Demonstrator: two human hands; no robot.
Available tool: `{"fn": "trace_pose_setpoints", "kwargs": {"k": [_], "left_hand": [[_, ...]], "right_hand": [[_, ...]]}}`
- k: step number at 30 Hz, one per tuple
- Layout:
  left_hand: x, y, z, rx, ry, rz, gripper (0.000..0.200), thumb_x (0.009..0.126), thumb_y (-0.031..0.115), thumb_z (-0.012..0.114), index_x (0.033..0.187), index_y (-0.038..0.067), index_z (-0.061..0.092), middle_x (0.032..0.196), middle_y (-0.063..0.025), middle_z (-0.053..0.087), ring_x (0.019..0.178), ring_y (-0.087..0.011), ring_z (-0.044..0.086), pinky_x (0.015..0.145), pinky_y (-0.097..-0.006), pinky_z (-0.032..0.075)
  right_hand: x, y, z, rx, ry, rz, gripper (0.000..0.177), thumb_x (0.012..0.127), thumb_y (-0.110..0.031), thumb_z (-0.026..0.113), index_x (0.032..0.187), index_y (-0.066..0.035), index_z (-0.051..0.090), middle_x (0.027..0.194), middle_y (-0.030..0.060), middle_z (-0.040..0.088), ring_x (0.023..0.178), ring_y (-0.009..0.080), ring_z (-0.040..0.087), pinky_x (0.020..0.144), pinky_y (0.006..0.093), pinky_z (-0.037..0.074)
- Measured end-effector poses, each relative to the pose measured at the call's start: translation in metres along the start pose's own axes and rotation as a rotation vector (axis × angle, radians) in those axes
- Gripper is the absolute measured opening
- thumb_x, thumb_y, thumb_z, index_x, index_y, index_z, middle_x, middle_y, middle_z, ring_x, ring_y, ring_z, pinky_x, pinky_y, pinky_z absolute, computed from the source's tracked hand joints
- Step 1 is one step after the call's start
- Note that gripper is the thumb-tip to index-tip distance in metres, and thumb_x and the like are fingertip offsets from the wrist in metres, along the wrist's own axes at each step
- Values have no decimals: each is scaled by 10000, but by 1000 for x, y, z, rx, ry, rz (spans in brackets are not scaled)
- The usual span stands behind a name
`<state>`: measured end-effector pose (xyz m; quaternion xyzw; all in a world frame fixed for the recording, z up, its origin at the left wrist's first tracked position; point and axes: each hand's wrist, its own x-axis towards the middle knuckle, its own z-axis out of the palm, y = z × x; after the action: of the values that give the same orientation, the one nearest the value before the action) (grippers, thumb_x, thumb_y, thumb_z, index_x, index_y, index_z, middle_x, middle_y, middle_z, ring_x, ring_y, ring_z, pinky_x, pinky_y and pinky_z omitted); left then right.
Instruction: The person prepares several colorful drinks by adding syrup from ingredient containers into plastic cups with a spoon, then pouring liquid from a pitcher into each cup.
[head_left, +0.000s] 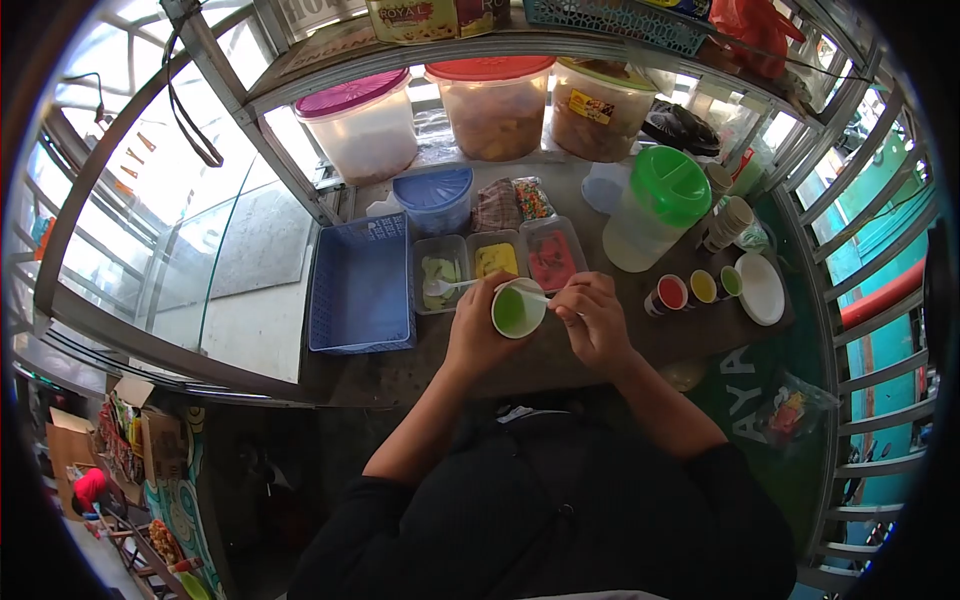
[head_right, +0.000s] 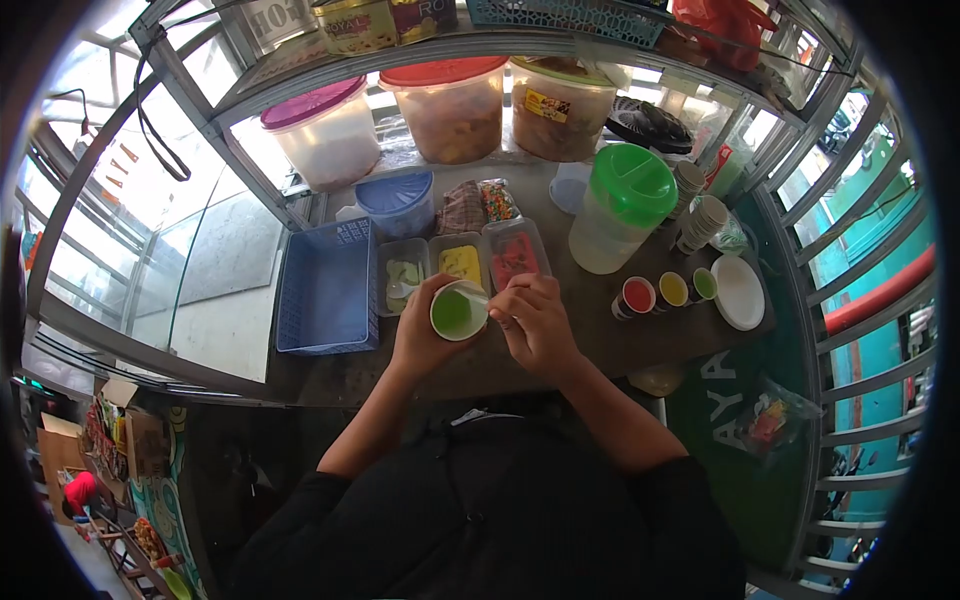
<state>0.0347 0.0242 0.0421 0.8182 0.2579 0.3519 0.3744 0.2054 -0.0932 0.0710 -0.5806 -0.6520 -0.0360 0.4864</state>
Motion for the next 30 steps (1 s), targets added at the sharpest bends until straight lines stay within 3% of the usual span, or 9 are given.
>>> {"fn": "trace_pose_setpoints", "kwargs": {"k": [5, 8, 11, 14, 20, 23, 26, 29, 30], "left_hand": [[-1, 5, -2, 142, 45, 78, 602, 677, 201, 843, 1215, 123, 583, 1157, -97, 655, 1164, -335, 609, 1003, -456, 442], [-3, 2, -1, 191, 27, 75, 689, 665, 258, 900, 1240, 100, 555, 1184, -116, 650, 1164, -353, 605, 1006, -453, 452], [-4, -2, 1, 173, 23, 50, 691, 662, 244, 904, 1238, 97, 554, 1181, -120, 653, 1139, -357, 623, 977, -456, 476], [-5, -9, 5, -20, 26, -65, 657, 670, 178, 869, 1242, 89, 558, 1169, -115, 656, 1153, -339, 628, 984, -445, 485], [-6, -26, 14, -361, -2, -124, 742, 672, 173, 911, 1290, 72, 512, 1167, -118, 659, 1117, -245, 660, 954, -374, 510], [-5, -32, 17, -373, -62, -136, 832, 676, 209, 940, 1329, 41, 454, 1181, -87, 649, 1118, -180, 627, 978, -329, 494], [-5, -27, 16, -331, -76, -103, 813, 671, 207, 939, 1316, 47, 471, 1178, -100, 651, 1114, -197, 641, 971, -343, 501], [-4, -17, 14, -213, -104, -54, 761, 646, 192, 915, 1278, 58, 514, 1161, -146, 660, 1106, -306, 661, 941, -393, 515], [-4, -15, 14, -195, -111, -40, 758, 647, 195, 914, 1278, 58, 516, 1159, -153, 660, 1106, -320, 659, 937, -399, 516]], "right_hand": [[-32, 0, 30, 456, 14, 577, 205, 1058, -206, 564, 988, -45, 668, 889, 50, 680, 891, 168, 639, 826, 326, 494], [-42, 6, 44, 594, 137, 691, 267, 1094, -249, 501, 1012, -46, 655, 887, 23, 666, 863, 95, 619, 808, 281, 468], [-45, 18, 46, 953, 295, 956, 273, 1103, -253, 476, 1021, -57, 647, 897, 5, 656, 844, 83, 606, 777, 253, 429], [-39, 21, 36, 993, 312, 905, 246, 1097, -268, 493, 1002, -87, 629, 961, -6, 619, 845, 89, 588, 767, 245, 422], [-32, 28, 20, 740, 283, 657, 284, 1106, -259, 470, 1008, -61, 648, 938, 14, 643, 821, 69, 592, 742, 244, 410], [-21, 10, 4, 633, 229, 574, 261, 1101, -237, 487, 1003, -54, 645, 937, 8, 653, 828, 66, 595, 751, 242, 427], [-26, 12, -4, 588, 107, 495, 177, 1068, -181, 538, 1010, -53, 645, 950, 14, 674, 855, 128, 621, 788, 288, 469], [-12, 16, -10, 109, -65, -67, 69, 993, -124, 607, 988, -77, 657, 983, 30, 693, 883, 201, 625, 841, 345, 465], [-7, 15, -14, 43, -144, -134, 49, 960, -116, 626, 976, -88, 662, 979, 29, 693, 897, 214, 625, 849, 359, 456]]}}
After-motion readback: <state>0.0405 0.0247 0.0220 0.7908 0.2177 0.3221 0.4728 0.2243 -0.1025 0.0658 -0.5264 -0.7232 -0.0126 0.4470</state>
